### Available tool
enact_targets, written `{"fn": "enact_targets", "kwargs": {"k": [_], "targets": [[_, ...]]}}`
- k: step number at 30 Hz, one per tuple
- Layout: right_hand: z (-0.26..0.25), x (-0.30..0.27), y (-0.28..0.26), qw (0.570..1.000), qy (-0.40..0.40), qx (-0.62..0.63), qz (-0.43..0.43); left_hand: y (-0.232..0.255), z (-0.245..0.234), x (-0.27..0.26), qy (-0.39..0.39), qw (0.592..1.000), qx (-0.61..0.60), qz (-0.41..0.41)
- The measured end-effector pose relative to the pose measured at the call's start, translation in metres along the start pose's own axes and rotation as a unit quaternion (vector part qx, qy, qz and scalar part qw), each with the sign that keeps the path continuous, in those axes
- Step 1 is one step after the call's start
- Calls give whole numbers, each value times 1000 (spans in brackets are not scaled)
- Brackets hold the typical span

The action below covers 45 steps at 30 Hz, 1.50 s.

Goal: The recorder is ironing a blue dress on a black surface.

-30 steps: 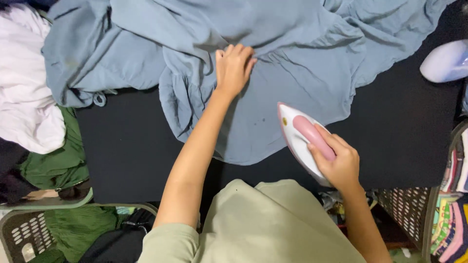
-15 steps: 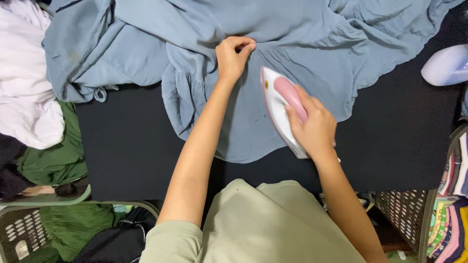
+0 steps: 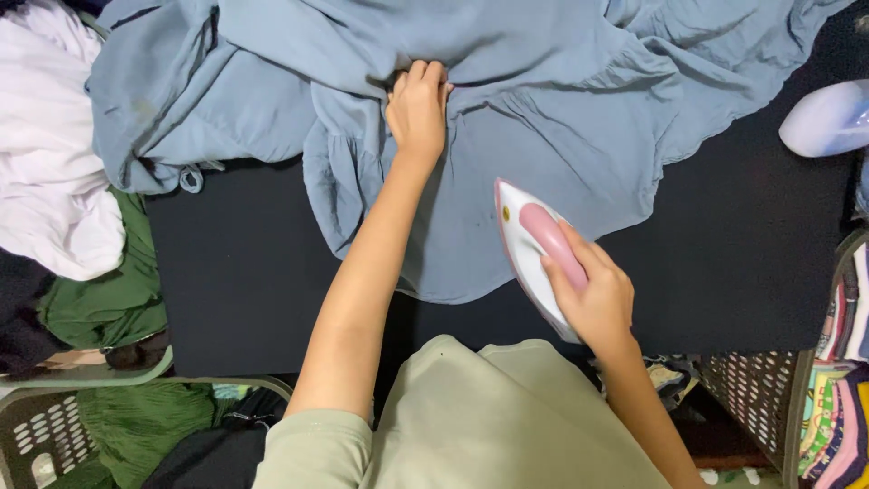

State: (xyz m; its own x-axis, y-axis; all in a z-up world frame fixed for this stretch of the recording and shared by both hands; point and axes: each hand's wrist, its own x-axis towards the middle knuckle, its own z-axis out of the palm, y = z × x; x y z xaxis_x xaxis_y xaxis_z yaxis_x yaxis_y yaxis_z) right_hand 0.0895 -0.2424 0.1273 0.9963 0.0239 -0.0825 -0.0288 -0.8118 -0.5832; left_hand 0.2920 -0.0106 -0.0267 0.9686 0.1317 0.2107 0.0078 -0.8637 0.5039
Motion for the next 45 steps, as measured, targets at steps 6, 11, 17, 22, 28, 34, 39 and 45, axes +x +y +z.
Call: {"fn": "enact_targets", "kwargs": {"k": [6, 11, 17, 22, 28, 34, 39, 45], "targets": [[12, 32, -12, 999, 20, -12, -22, -14, 5, 14, 28, 999, -37, -11], [29, 93, -31, 998, 19, -31, -52, -19, 15, 28, 11, 1000, 0, -14], [21, 80, -33, 999, 8, -15, -39, -23, 10, 22, 6, 1000, 11, -3], [-1, 11, -8, 1000, -27, 13, 5, -25, -13, -3, 49, 992, 2, 118], [4, -13, 11, 995, -35, 88, -35, -47, -2, -4, 31, 992, 57, 112], [31, 61, -26, 995, -48, 35, -77, -46, -6, 7, 42, 998, -15, 49], [48, 110, -56, 994, -11, 49, -100, -42, -8, 10, 41, 998, -53, 11], [33, 49, -44, 992, -79, 59, -82, -42, -18, 14, 21, 997, -73, -6]]}}
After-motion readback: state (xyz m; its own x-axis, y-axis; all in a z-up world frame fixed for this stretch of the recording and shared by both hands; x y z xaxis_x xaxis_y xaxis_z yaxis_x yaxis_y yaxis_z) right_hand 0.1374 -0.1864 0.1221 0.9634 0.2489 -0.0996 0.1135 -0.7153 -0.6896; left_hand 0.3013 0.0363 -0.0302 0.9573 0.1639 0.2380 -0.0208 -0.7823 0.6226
